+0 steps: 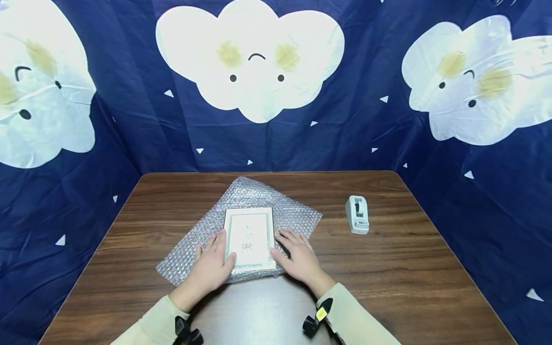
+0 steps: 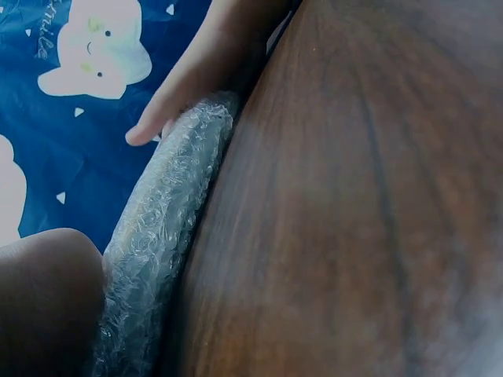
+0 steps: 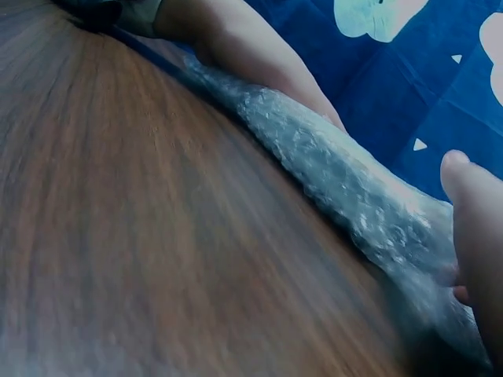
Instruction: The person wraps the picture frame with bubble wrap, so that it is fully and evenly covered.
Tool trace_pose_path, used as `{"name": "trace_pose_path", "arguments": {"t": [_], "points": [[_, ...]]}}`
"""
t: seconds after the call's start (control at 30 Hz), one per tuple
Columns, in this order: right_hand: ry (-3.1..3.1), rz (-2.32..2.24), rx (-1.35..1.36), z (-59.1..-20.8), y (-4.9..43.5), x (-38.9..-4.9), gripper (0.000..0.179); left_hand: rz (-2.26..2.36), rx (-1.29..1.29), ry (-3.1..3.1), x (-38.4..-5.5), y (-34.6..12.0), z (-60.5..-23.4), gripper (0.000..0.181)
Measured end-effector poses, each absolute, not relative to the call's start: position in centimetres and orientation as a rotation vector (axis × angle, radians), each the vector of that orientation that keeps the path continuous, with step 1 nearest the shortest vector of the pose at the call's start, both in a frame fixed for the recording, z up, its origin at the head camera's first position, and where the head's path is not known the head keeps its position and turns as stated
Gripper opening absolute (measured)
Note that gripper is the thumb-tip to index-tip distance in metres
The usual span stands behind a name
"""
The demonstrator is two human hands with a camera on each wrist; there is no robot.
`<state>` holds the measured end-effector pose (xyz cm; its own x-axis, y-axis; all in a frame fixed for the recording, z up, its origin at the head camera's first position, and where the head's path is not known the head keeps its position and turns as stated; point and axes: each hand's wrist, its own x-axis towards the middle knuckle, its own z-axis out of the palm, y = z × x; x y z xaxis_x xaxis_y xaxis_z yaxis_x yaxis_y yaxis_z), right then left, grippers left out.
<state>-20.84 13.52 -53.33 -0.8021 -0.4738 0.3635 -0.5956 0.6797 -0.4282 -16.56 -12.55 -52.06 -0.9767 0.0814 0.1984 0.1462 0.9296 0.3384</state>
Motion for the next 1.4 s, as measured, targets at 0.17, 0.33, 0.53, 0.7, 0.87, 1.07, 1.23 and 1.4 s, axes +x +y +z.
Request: {"name": "trace_pose_path", "arguments": {"t": [0.17,0.33,0.53,0.7,0.87,1.07,1.23,1.4], "points": [[-2.63,0.913,0.988,-53.4,14.7,-21.0,0.04,-0.52,-0.19,-2.888,-16.5,-12.6,-52.0,0.072],[-2.573,0.998,1.122,-53.5,15.7,-21.2,0.03,-0.512,-0.195,-2.887,-16.7,-12.6,-52.1,0.072],[-2.528,0.983,1.263,-53.9,16.5,-21.4,0.03,-0.522,-0.192,-2.896,-16.7,-12.6,-52.1,0.073],[-2.535,1.038,1.336,-53.9,16.9,-21.5,0.015,-0.518,-0.192,-2.903,-16.7,-12.6,-52.2,0.073],[-2.583,1.152,1.374,-53.3,17.3,-21.5,0.014,-0.524,-0.196,-2.937,-16.7,-12.7,-52.0,0.07],[-2.601,1.187,1.405,-53.1,17.5,-21.6,0.02,-0.526,-0.205,-2.962,-16.4,-12.9,-51.7,0.065],[-2.626,1.174,1.434,-52.8,17.9,-21.6,0.017,-0.527,-0.218,-2.947,-15.9,-12.9,-51.8,0.063],[-2.651,1.213,1.381,-51.5,18.1,-22.5,0.01,-0.503,-0.234,-2.938,-15.5,-12.8,-51.9,0.063]]}}
